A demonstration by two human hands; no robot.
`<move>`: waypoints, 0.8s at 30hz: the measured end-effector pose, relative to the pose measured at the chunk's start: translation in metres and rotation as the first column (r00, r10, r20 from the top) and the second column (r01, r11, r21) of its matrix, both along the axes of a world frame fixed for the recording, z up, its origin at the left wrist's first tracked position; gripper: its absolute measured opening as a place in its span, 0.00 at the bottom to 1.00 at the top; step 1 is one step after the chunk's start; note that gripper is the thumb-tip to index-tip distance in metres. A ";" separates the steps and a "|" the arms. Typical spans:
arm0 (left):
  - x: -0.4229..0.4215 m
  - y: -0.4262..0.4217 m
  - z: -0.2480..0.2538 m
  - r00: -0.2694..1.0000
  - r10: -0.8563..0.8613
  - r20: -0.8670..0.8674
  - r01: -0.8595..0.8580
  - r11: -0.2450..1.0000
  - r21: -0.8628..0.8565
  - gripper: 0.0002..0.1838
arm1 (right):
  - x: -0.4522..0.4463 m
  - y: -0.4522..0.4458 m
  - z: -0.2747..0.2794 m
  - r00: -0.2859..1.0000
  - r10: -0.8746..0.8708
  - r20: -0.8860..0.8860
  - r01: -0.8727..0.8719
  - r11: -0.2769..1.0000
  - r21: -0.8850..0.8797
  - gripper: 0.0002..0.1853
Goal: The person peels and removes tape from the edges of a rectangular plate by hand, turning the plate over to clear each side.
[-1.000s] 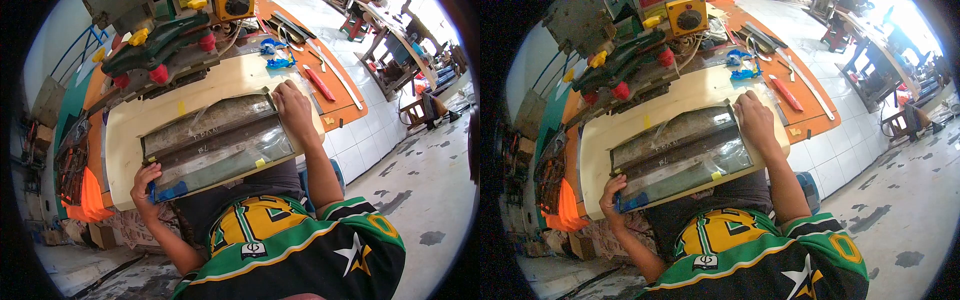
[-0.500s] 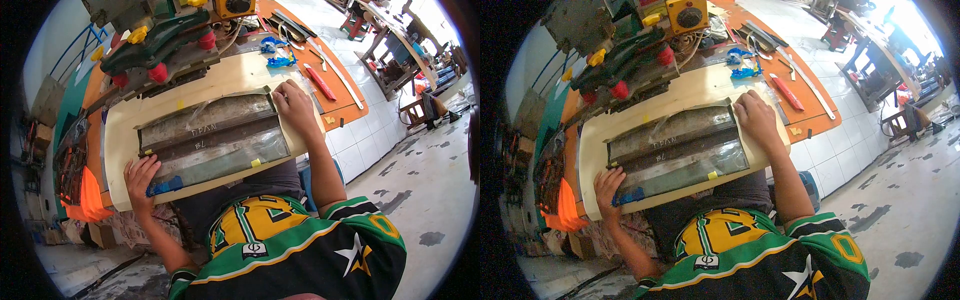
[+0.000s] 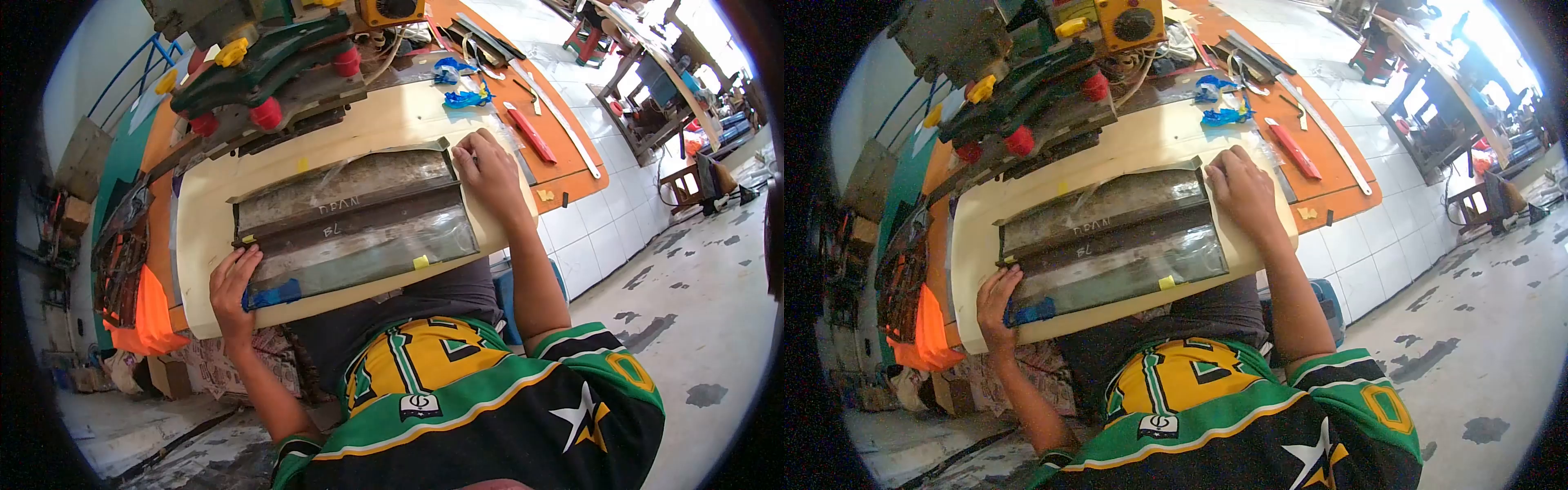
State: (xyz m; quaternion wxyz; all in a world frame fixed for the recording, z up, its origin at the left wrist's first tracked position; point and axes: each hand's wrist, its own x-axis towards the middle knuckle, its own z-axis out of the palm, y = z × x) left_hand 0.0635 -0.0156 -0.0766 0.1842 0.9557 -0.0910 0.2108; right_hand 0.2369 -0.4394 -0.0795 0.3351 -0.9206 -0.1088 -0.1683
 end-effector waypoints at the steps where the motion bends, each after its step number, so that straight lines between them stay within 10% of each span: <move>1: 0.000 0.000 0.000 1.000 -0.002 -0.001 0.002 1.000 0.001 0.47 | 0.000 0.000 0.001 1.000 0.002 -0.016 -0.002 1.000 0.006 0.11; 10: 0.003 0.004 -0.002 0.999 0.003 0.051 -0.009 0.994 0.112 0.42 | 0.000 0.001 -0.001 1.000 -0.020 -0.008 0.021 0.999 0.043 0.11; 12: 0.005 -0.002 0.000 0.981 -0.043 0.190 0.028 0.996 0.082 0.20 | 0.001 -0.001 -0.003 0.999 -0.036 0.005 0.035 0.996 0.076 0.11; 20: 0.003 -0.005 0.002 0.986 0.017 0.165 -0.010 0.999 -0.046 0.19 | 0.002 0.000 0.004 0.998 -0.016 -0.066 0.031 0.974 0.225 0.15; 24: 0.000 -0.009 0.003 0.987 0.030 0.160 -0.015 0.995 -0.099 0.18 | 0.002 0.005 0.010 0.997 -0.027 -0.077 0.029 0.999 0.032 0.17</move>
